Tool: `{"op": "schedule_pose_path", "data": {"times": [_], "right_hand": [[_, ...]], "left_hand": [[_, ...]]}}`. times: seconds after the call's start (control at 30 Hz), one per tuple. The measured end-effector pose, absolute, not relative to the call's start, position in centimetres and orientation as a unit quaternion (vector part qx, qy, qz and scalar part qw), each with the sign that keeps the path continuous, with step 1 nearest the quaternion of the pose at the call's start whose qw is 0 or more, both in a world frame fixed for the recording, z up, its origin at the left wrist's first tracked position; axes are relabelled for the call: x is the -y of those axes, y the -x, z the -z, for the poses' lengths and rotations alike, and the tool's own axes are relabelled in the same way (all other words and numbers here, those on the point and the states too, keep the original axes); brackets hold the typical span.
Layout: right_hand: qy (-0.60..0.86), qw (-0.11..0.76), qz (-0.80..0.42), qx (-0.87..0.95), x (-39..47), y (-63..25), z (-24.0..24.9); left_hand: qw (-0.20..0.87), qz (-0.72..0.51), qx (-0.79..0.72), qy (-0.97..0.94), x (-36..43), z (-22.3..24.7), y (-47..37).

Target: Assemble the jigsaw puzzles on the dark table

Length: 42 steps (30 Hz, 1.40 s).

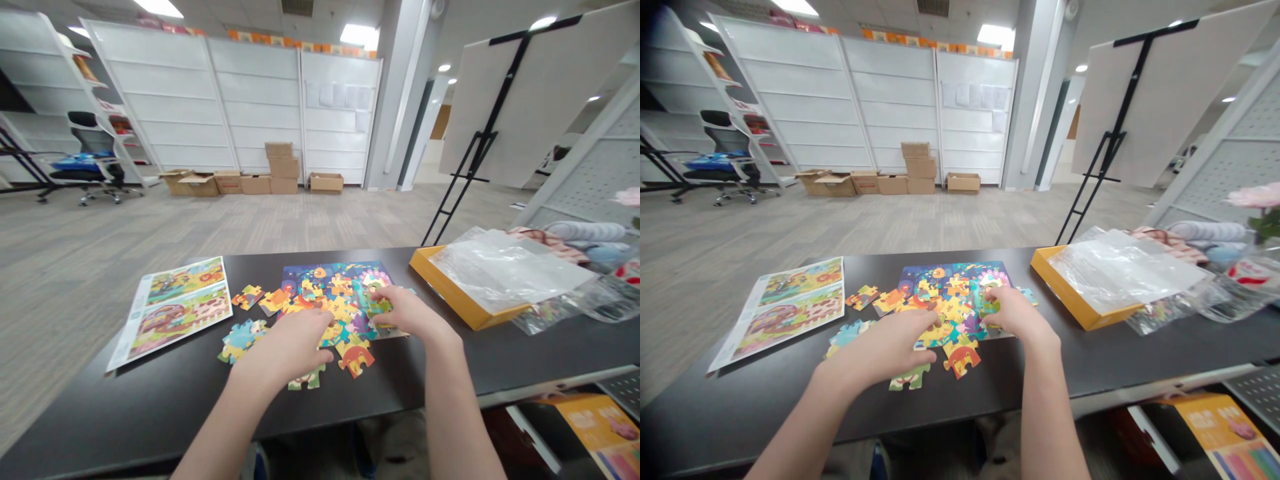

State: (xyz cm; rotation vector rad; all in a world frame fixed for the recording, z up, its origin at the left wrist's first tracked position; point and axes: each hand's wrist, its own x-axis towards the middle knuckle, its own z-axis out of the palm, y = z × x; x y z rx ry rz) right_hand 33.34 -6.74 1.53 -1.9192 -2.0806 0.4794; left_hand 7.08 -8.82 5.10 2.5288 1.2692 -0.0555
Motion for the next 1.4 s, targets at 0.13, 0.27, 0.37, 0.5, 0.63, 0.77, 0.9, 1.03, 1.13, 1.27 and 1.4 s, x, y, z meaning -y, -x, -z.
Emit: {"op": "schedule_pose_path", "data": {"times": [0.13,0.27,0.37,0.5,0.63,0.77,0.9,1.03,1.13,1.27,1.4], "right_hand": [[0.669,0.113,-0.177,0.713,6.7,-34.0,-1.2],[0.673,0.112,-0.189,0.706,6.8,-34.9,-1.0],[0.684,0.112,-0.213,0.689,7.0,-35.1,-0.9],[0.672,0.128,-0.308,0.661,7.4,-35.2,-0.8],[0.643,0.154,-0.323,0.677,7.6,-35.5,-0.6],[0.655,0.174,-0.256,0.69,7.1,-35.8,-0.1],[0.672,0.18,-0.143,0.704,6.1,-35.4,0.6],[0.674,0.177,-0.108,0.709,5.4,-34.9,1.1],[0.678,0.173,-0.11,0.706,5.3,-34.8,1.4],[0.685,0.169,-0.104,0.701,5.3,-34.8,1.3],[0.7,0.174,-0.091,0.687,4.9,-34.7,0.8]], "left_hand": [[0.131,-0.004,-0.403,-0.906,8.8,-4.8,-9.7],[0.102,-0.04,-0.363,-0.925,8.7,-3.9,-12.2],[0.099,-0.057,-0.34,-0.934,8.6,-3.0,-13.9],[0.107,-0.086,-0.315,-0.939,8.5,-1.7,-15.8],[0.121,-0.085,-0.312,-0.939,8.2,-0.6,-16.7],[0.12,-0.083,-0.318,-0.937,8.1,-0.6,-16.5],[0.112,-0.066,-0.312,-0.941,8.6,-1.1,-16.1],[0.102,-0.073,-0.308,-0.943,9.3,-1.0,-15.9],[0.089,-0.086,-0.298,-0.946,9.7,-0.7,-15.7],[0.08,-0.097,-0.277,-0.953,10.1,-0.7,-15.3],[0.074,-0.1,-0.266,-0.956,10.4,-0.7,-15.2]]}}
